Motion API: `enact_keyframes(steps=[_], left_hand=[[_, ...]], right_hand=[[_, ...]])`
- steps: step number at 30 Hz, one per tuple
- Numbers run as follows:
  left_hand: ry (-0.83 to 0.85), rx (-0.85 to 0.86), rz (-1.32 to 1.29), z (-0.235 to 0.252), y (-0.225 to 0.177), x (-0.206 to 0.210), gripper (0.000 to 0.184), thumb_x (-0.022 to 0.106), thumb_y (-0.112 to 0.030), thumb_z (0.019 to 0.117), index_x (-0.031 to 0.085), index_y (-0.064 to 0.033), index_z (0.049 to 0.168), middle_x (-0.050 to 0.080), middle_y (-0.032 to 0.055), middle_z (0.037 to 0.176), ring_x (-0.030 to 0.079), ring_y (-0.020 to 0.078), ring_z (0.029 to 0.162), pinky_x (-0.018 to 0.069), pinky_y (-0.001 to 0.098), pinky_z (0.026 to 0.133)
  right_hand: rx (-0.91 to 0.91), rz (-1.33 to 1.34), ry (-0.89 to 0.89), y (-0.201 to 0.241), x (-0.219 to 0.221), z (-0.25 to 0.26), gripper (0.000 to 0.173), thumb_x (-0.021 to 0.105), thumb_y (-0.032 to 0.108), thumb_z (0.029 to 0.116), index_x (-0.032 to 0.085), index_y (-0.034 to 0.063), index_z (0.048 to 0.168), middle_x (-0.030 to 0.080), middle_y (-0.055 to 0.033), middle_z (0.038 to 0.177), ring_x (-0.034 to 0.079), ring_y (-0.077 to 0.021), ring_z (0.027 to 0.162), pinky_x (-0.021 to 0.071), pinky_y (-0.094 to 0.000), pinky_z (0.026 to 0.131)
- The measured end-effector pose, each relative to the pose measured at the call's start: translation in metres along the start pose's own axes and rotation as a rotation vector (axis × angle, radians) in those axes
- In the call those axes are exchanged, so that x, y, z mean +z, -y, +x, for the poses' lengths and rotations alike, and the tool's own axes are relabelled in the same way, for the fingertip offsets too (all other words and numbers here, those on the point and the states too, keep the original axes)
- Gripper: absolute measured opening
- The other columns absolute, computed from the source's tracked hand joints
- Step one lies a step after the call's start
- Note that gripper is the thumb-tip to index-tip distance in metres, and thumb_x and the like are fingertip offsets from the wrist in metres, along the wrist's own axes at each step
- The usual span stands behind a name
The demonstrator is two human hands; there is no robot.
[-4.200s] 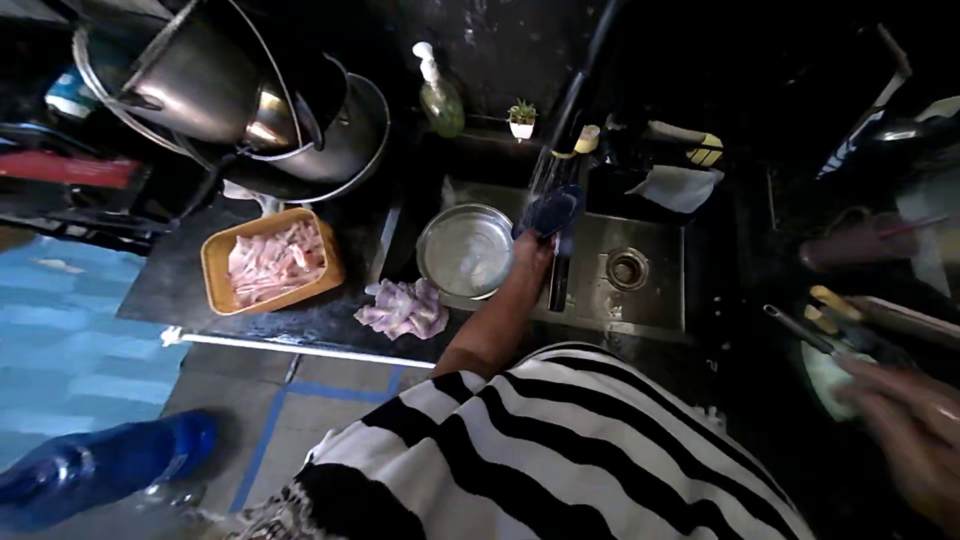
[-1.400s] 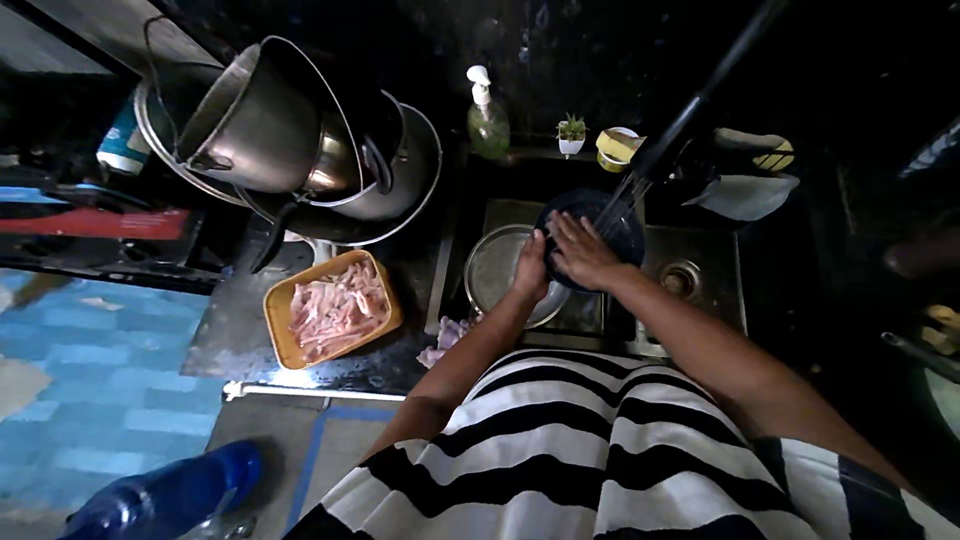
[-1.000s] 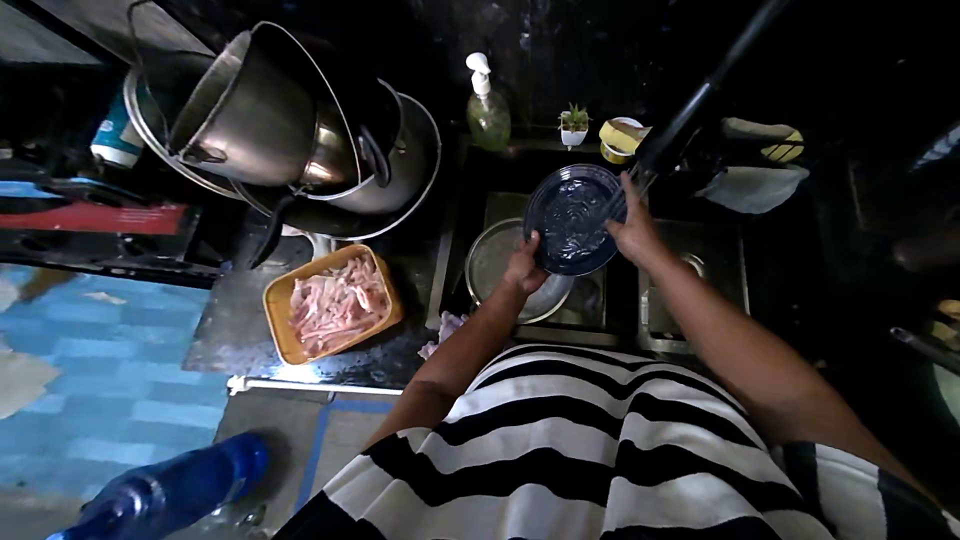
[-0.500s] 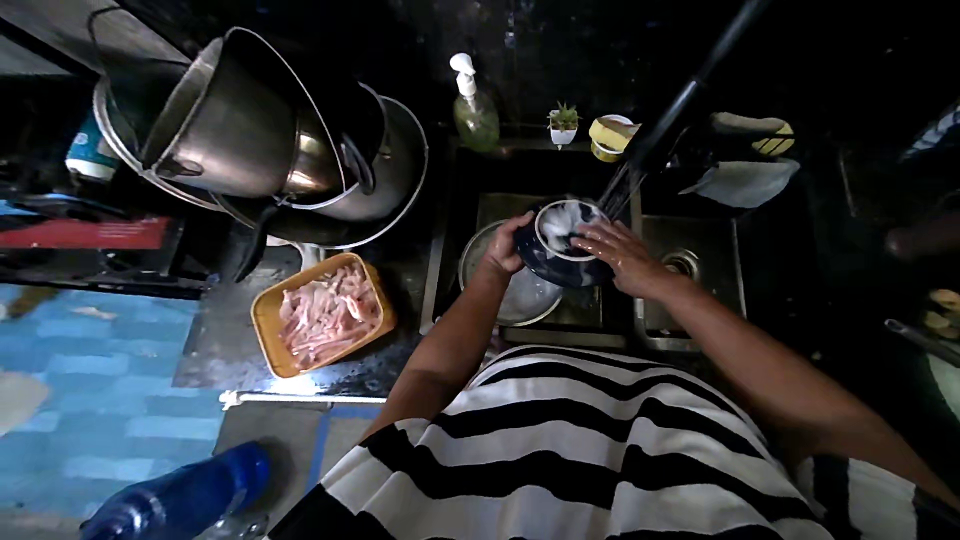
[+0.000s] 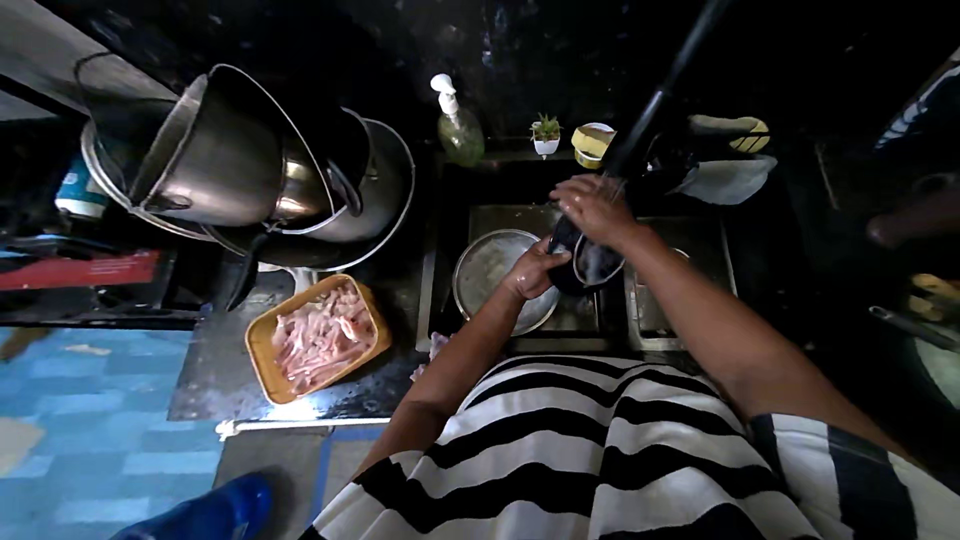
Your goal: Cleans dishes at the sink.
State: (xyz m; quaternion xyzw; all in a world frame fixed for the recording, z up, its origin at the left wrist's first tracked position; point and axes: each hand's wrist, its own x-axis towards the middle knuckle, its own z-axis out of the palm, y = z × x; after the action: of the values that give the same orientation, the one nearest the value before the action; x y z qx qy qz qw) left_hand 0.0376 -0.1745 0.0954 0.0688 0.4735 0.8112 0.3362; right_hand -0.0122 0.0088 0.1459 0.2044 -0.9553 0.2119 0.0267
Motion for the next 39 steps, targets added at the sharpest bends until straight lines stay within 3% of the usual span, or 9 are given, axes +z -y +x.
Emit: enact_keyframes(steps=[3, 8, 10, 14, 20, 25, 27, 31, 39], left_hand=[[-0.005, 0.03, -0.047, -0.001, 0.003, -0.002, 0.037, 0.053, -0.006, 0.096, 0.052, -0.0109, 0.132, 0.07, 0.0066, 0.111, 0.069, 0.0179, 0.095, 0.0592, 0.0409, 0.087], [-0.013, 0.062, -0.036, -0.003, 0.001, -0.002, 0.031, 0.054, -0.009, 0.0972, 0.058, -0.0148, 0.127, 0.071, 0.0046, 0.109, 0.069, 0.0162, 0.094, 0.0593, 0.0393, 0.084], [-0.023, 0.09, -0.083, -0.005, 0.001, -0.004, 0.033, 0.056, -0.009, 0.0948, 0.058, -0.0147, 0.128, 0.071, 0.0045, 0.108, 0.07, 0.0164, 0.094, 0.0597, 0.0391, 0.084], [-0.018, 0.073, -0.174, -0.006, -0.004, -0.009, 0.034, 0.063, -0.005, 0.088, 0.058, -0.0106, 0.121, 0.073, 0.0084, 0.105, 0.072, 0.0212, 0.092, 0.0609, 0.0437, 0.085], [-0.025, -0.072, 0.044, -0.006, -0.014, -0.007, 0.029, 0.055, -0.009, 0.0973, 0.058, -0.0138, 0.125, 0.073, 0.0043, 0.099, 0.071, 0.0144, 0.082, 0.0611, 0.0349, 0.075], [-0.07, 0.035, -0.219, -0.008, -0.002, -0.008, 0.025, 0.061, -0.013, 0.0935, 0.061, -0.0133, 0.119, 0.074, 0.0065, 0.102, 0.073, 0.0184, 0.089, 0.0619, 0.0394, 0.08], [-0.054, 0.055, -0.25, -0.004, 0.001, -0.008, 0.025, 0.06, -0.013, 0.095, 0.061, -0.0126, 0.119, 0.074, 0.0082, 0.105, 0.073, 0.0205, 0.093, 0.0614, 0.0425, 0.084], [-0.027, 0.074, -0.232, -0.002, 0.0, -0.008, 0.025, 0.062, -0.019, 0.0956, 0.063, -0.0165, 0.12, 0.074, 0.0057, 0.107, 0.072, 0.0185, 0.094, 0.0613, 0.041, 0.083], [-0.131, 0.155, -0.341, -0.006, 0.01, -0.018, 0.038, 0.05, -0.042, 0.1051, 0.052, -0.0218, 0.138, 0.066, 0.0047, 0.127, 0.064, 0.0202, 0.116, 0.0551, 0.0447, 0.098]], right_hand=[[0.236, 0.032, 0.016, 0.0, -0.014, 0.007, 0.045, 0.032, 0.028, 0.1127, 0.065, 0.0027, 0.132, 0.064, -0.0227, 0.135, 0.059, -0.0406, 0.129, 0.0429, -0.0604, 0.109], [-0.143, -0.051, -0.04, 0.017, 0.007, 0.002, 0.031, 0.05, 0.028, 0.1063, 0.074, 0.0135, 0.119, 0.067, -0.0108, 0.133, 0.054, -0.0335, 0.136, 0.0271, -0.0625, 0.119], [0.066, 0.057, -0.05, 0.004, -0.003, 0.008, 0.039, 0.044, 0.03, 0.1092, 0.07, 0.0071, 0.126, 0.066, -0.0172, 0.132, 0.059, -0.0355, 0.129, 0.0401, -0.0592, 0.112], [0.427, 0.192, -0.073, -0.007, -0.021, 0.015, 0.053, 0.041, 0.042, 0.1102, 0.061, 0.0003, 0.137, 0.062, -0.0258, 0.135, 0.058, -0.0411, 0.13, 0.0414, -0.0614, 0.11], [-0.05, 0.01, 0.166, 0.018, -0.01, 0.014, 0.043, 0.048, 0.038, 0.1081, 0.073, 0.0034, 0.109, 0.072, -0.0183, 0.111, 0.063, -0.0386, 0.114, 0.0407, -0.0604, 0.103], [0.425, 0.189, 0.106, -0.008, -0.019, 0.013, 0.057, 0.028, 0.043, 0.1127, 0.057, 0.0034, 0.142, 0.06, -0.0255, 0.14, 0.056, -0.0445, 0.131, 0.0401, -0.0663, 0.109], [0.349, 0.088, 0.001, 0.005, -0.008, 0.01, 0.047, 0.033, 0.036, 0.1117, 0.059, 0.0119, 0.143, 0.059, -0.0181, 0.143, 0.057, -0.0402, 0.132, 0.0408, -0.0656, 0.108], [-0.052, -0.091, -0.053, 0.025, 0.014, 0.005, 0.044, 0.045, 0.03, 0.107, 0.056, 0.02, 0.148, 0.048, -0.0069, 0.158, 0.032, -0.0347, 0.153, 0.0149, -0.0675, 0.122], [0.442, 0.063, -0.172, -0.004, 0.014, 0.003, 0.058, 0.041, 0.04, 0.109, 0.046, -0.0016, 0.15, 0.055, -0.0294, 0.142, 0.053, -0.0448, 0.133, 0.0411, -0.0598, 0.112]])
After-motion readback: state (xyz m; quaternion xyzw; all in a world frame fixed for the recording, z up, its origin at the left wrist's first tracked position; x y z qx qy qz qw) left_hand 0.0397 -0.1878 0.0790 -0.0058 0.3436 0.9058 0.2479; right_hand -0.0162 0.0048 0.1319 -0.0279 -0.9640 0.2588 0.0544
